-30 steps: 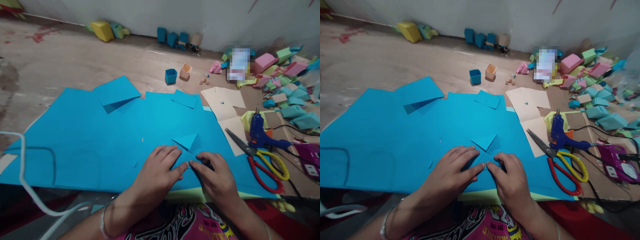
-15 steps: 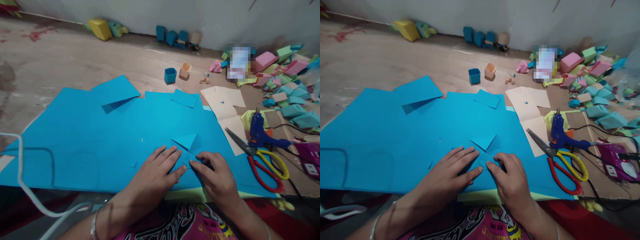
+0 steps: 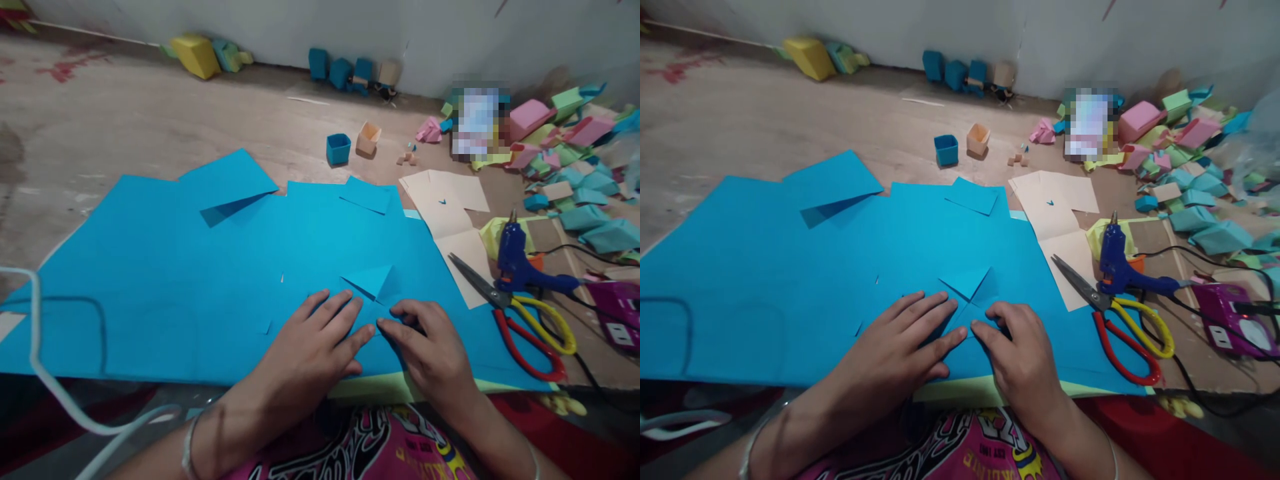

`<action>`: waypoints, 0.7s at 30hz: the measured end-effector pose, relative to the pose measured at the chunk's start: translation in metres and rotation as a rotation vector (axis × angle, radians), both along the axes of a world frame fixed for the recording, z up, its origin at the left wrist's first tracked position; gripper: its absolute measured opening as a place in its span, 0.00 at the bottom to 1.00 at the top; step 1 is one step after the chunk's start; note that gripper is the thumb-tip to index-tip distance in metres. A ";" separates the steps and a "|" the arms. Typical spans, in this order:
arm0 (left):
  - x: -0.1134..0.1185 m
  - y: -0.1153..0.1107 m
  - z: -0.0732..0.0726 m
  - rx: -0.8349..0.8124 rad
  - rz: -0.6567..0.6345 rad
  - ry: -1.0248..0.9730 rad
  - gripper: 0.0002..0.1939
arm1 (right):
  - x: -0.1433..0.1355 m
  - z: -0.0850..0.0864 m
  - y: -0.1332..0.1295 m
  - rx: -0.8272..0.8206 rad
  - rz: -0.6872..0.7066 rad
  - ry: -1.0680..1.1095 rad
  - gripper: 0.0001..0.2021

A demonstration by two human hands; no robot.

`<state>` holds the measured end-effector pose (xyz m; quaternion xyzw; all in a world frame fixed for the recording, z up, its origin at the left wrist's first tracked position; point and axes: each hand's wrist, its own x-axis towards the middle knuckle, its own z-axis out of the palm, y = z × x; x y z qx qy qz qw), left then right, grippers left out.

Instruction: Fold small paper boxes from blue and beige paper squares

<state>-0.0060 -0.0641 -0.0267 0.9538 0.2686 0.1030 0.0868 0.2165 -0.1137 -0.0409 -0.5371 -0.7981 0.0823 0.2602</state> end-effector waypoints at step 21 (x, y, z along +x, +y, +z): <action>-0.021 0.000 -0.001 -0.070 0.052 -0.211 0.12 | 0.001 0.002 0.003 0.019 0.032 -0.016 0.11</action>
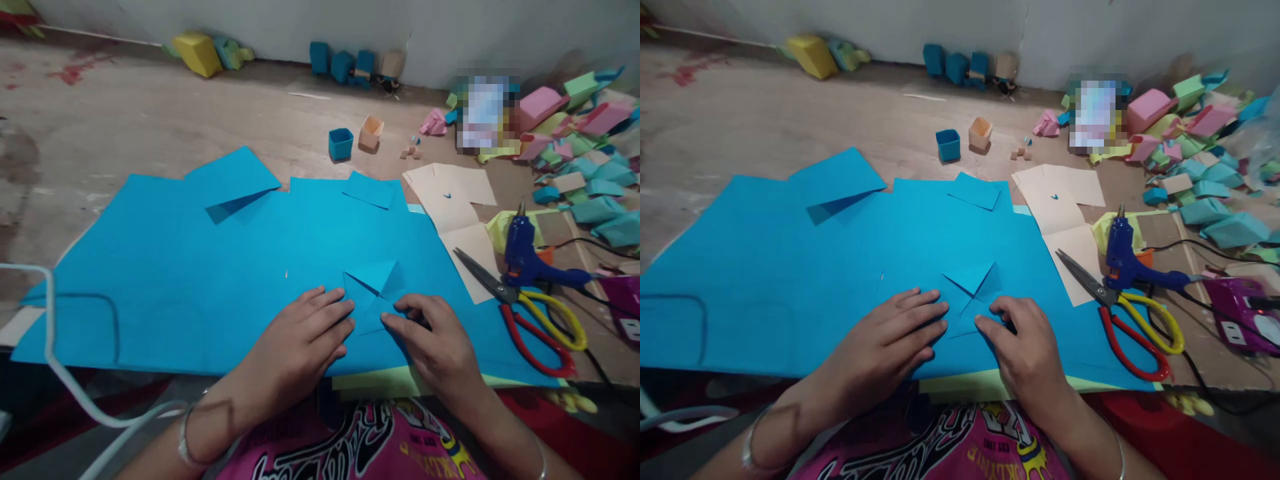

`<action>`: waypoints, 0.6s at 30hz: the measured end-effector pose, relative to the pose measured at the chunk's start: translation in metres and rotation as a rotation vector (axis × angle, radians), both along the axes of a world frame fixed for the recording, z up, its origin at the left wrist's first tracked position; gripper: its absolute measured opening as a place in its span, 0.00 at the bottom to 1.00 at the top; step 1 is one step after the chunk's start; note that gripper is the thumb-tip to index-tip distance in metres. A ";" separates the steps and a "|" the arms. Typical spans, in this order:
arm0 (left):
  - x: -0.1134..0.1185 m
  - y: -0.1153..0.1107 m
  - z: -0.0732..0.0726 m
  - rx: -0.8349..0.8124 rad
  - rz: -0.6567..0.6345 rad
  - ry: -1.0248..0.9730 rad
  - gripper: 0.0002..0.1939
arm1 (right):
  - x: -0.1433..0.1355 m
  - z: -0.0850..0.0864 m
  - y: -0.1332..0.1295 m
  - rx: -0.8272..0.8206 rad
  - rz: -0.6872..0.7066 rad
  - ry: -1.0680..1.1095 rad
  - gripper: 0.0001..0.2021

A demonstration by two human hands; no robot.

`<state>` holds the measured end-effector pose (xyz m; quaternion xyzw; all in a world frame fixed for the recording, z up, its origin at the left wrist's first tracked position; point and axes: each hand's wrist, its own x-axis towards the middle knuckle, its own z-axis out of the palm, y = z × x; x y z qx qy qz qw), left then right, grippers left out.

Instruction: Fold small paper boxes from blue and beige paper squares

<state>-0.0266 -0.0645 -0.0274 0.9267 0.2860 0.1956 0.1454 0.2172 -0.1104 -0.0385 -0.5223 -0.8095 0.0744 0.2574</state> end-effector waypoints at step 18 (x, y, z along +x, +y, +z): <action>0.001 -0.003 0.001 0.074 -0.029 0.129 0.11 | 0.000 -0.001 -0.002 0.008 -0.020 -0.010 0.11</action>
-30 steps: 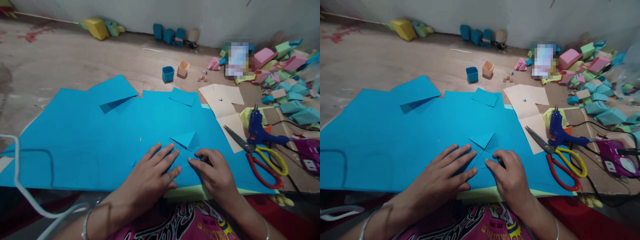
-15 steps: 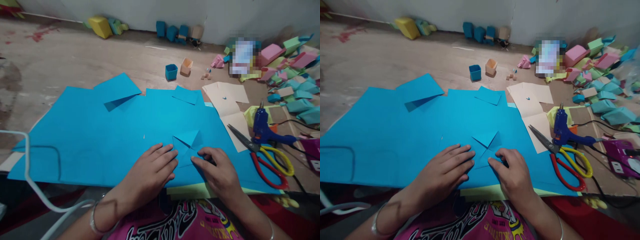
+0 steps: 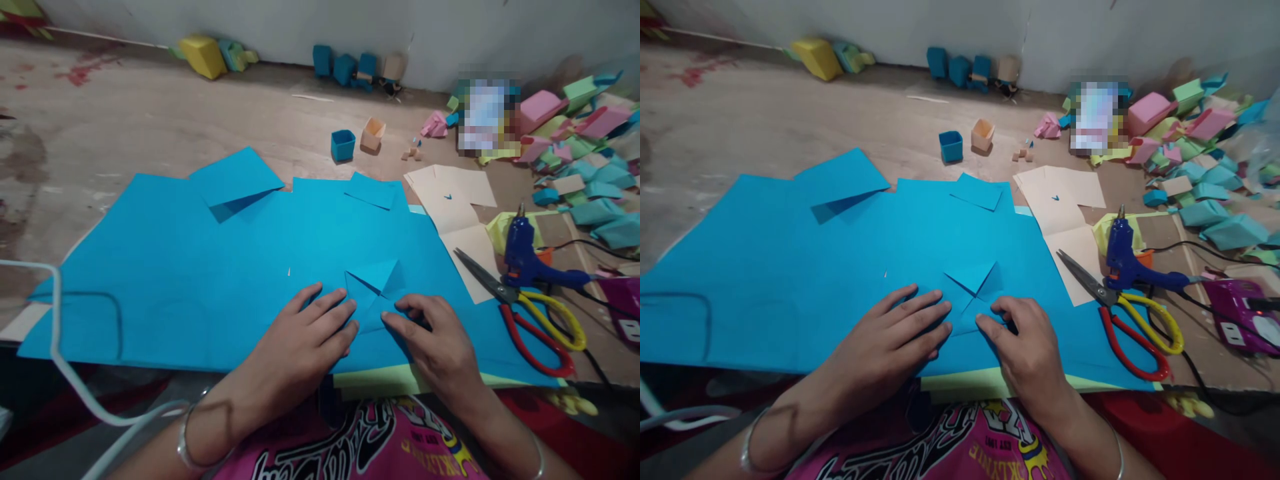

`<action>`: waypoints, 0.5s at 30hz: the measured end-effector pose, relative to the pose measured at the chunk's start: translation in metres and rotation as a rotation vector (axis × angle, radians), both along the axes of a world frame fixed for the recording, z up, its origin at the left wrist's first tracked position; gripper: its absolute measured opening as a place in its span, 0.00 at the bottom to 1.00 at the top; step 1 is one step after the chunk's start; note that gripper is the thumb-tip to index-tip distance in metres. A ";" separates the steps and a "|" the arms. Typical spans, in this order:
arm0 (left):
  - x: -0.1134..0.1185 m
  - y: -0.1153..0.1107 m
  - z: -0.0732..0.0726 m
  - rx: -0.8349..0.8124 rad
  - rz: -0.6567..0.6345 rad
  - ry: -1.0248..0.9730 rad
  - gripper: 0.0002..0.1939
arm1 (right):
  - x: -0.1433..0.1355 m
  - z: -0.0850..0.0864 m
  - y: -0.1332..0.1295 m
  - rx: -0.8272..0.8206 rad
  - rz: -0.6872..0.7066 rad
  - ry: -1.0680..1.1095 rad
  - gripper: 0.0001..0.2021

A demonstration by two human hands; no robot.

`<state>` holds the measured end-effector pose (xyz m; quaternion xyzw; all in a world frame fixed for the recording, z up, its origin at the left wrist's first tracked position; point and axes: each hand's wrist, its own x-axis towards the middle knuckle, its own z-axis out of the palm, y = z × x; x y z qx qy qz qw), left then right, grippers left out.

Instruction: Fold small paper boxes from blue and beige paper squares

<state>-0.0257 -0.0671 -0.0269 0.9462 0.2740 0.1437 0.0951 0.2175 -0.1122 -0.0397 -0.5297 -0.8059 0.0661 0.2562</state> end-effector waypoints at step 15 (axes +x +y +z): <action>0.016 0.003 0.003 -0.014 0.035 0.078 0.23 | 0.000 0.001 0.000 -0.058 0.017 -0.025 0.12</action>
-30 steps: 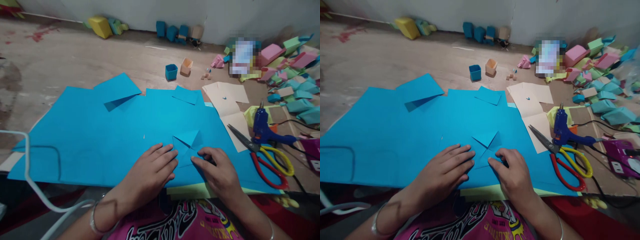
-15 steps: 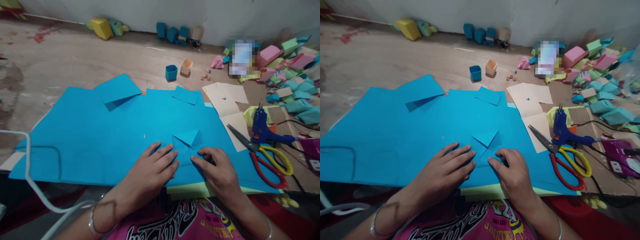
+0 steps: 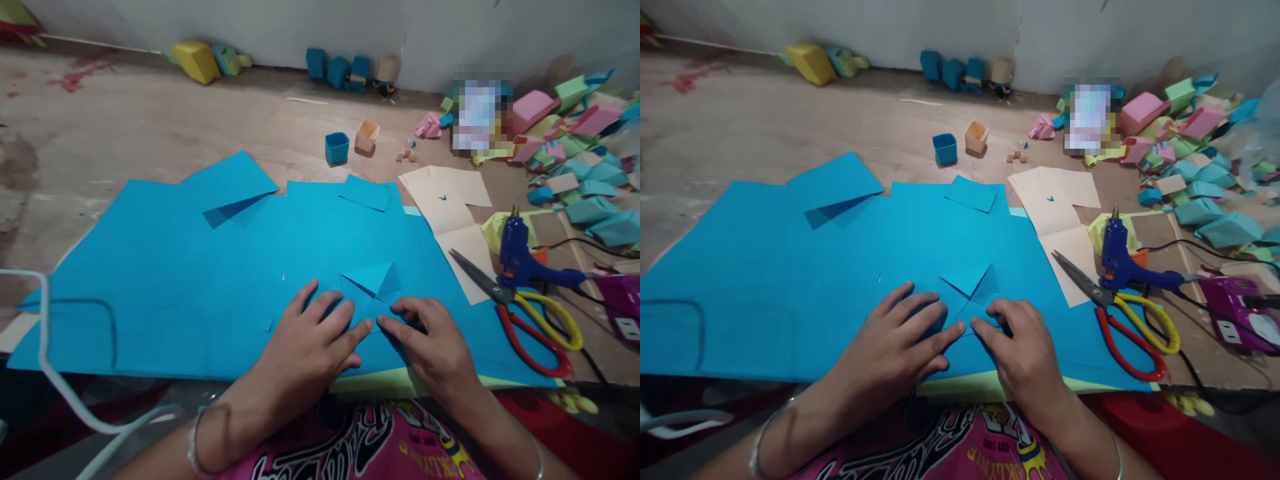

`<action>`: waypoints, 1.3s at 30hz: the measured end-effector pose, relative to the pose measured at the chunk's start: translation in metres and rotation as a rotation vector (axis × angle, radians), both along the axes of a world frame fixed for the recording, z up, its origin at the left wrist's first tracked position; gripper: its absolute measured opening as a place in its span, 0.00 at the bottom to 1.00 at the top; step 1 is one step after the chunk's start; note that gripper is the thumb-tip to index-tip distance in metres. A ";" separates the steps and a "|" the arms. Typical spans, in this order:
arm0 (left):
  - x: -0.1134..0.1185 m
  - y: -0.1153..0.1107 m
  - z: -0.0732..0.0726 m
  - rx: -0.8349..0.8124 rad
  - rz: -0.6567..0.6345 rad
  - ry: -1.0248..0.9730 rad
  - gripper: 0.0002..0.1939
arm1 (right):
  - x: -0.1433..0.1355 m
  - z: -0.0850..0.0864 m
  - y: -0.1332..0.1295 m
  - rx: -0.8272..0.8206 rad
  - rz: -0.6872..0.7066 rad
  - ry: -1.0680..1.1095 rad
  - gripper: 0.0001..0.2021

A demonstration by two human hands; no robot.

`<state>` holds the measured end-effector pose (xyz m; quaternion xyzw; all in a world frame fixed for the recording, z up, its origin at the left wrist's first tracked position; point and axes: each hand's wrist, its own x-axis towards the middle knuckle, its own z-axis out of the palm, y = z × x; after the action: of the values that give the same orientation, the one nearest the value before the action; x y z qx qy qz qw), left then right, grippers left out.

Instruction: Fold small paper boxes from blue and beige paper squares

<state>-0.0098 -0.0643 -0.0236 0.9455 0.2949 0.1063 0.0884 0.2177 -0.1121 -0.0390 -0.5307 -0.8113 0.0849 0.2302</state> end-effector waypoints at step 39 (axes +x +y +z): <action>0.005 0.002 0.007 -0.005 0.016 0.013 0.18 | 0.028 0.020 -0.022 0.110 0.016 -0.271 0.14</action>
<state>-0.0045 -0.0620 -0.0170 0.9436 0.3031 0.1001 0.0878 0.2452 -0.1343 -0.0193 -0.5176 -0.8424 -0.0303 0.1466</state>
